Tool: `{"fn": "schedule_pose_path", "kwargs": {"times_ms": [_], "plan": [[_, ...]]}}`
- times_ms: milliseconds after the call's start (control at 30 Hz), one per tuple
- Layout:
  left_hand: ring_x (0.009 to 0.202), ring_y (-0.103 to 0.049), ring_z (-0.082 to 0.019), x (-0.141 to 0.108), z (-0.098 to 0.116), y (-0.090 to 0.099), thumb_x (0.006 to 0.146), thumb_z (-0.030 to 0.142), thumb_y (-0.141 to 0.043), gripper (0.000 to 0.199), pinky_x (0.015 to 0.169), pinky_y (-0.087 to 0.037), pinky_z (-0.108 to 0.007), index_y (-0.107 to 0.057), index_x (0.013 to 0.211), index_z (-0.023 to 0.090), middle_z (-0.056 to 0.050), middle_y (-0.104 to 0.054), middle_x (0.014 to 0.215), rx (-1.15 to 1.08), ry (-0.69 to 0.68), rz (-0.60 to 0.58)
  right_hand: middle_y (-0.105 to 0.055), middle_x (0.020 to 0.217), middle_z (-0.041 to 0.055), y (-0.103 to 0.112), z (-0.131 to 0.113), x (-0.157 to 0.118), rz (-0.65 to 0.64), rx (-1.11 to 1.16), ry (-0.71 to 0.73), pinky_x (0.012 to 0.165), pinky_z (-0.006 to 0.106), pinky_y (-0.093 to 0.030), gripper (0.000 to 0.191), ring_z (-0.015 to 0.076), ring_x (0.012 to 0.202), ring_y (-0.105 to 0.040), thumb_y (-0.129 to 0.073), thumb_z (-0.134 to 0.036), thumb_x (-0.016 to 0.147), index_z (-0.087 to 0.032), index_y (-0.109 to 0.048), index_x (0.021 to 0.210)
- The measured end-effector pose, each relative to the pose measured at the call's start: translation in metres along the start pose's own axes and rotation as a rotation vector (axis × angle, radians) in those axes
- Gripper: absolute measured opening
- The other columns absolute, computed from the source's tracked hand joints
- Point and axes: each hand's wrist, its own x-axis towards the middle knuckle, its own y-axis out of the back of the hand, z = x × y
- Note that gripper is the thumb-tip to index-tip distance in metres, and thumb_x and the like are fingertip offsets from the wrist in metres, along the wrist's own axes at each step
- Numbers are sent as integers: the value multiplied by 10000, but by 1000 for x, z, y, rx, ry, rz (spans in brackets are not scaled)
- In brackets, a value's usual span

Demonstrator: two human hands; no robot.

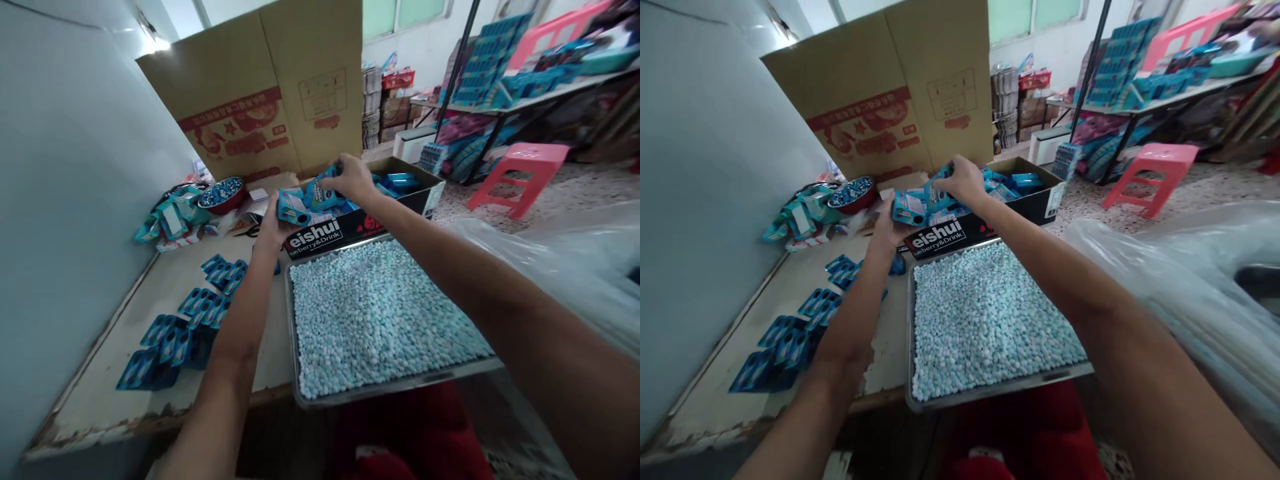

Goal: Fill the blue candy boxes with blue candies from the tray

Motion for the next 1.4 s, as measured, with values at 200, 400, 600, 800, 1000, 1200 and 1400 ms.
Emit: {"fn": "schedule_pose_path", "kwargs": {"times_ms": [200,400,600,800,1000,1200,1400], "plan": [[1156,-755,-429,-80,-24,-53,668,1070,-730,903,978,-667,-624,-752,998,230,-161,-804,970,-205,303,-43,-694,1479,151,14,-32,-105,-82,-259,314,1166,498,-496,516,401,1367,-623,-631,-433,1085,-213,-638,1552],[1293,-717,-440,-137,-50,-88,577,1144,-669,1018,1034,-639,-613,-756,1079,264,-153,-814,1114,-224,167,-106,-593,1575,206,-1,-1,-178,-138,-263,427,1175,572,-520,1152,447,1428,-563,-842,-305,815,-202,-265,1807],[1242,-755,-453,-206,-57,-87,604,1202,-520,1125,1000,-648,-614,-739,1166,253,-189,-817,1184,-147,251,-188,-612,1563,229,9,10,-207,-157,-343,414,1148,532,-527,1133,441,1384,-614,-802,-190,726,-147,-328,1754],[1564,-505,-575,-279,-28,-28,342,854,-1047,1622,1236,-484,-702,-403,1685,212,-308,-541,1657,723,-57,-218,-700,1431,170,33,3,-239,-380,-233,407,1000,438,-575,1124,391,1219,-709,-913,-232,653,-189,-401,1652],[1588,-495,-503,-283,-24,-37,461,716,-1079,1439,1294,-457,-609,-421,1654,251,-209,-560,1654,683,-402,-423,-700,1353,138,33,-13,-262,-471,-55,522,1010,446,-572,970,365,1205,-693,-968,-265,590,-196,-530,1453],[1226,-730,-454,-307,-44,-46,499,667,-1064,1033,1008,-612,-550,-602,1307,220,-122,-767,1250,837,-22,-401,-776,1272,92,20,22,-281,-537,92,325,1029,455,-599,849,339,1146,-749,-1058,-461,650,-240,-689,1381],[1096,-756,-407,-296,-47,-16,545,627,-1032,826,947,-614,-497,-672,1179,240,-59,-780,1062,947,123,-298,-794,1339,103,5,86,-261,-549,248,308,1057,469,-614,626,338,1251,-744,-920,-652,882,-265,-791,1357]]}}
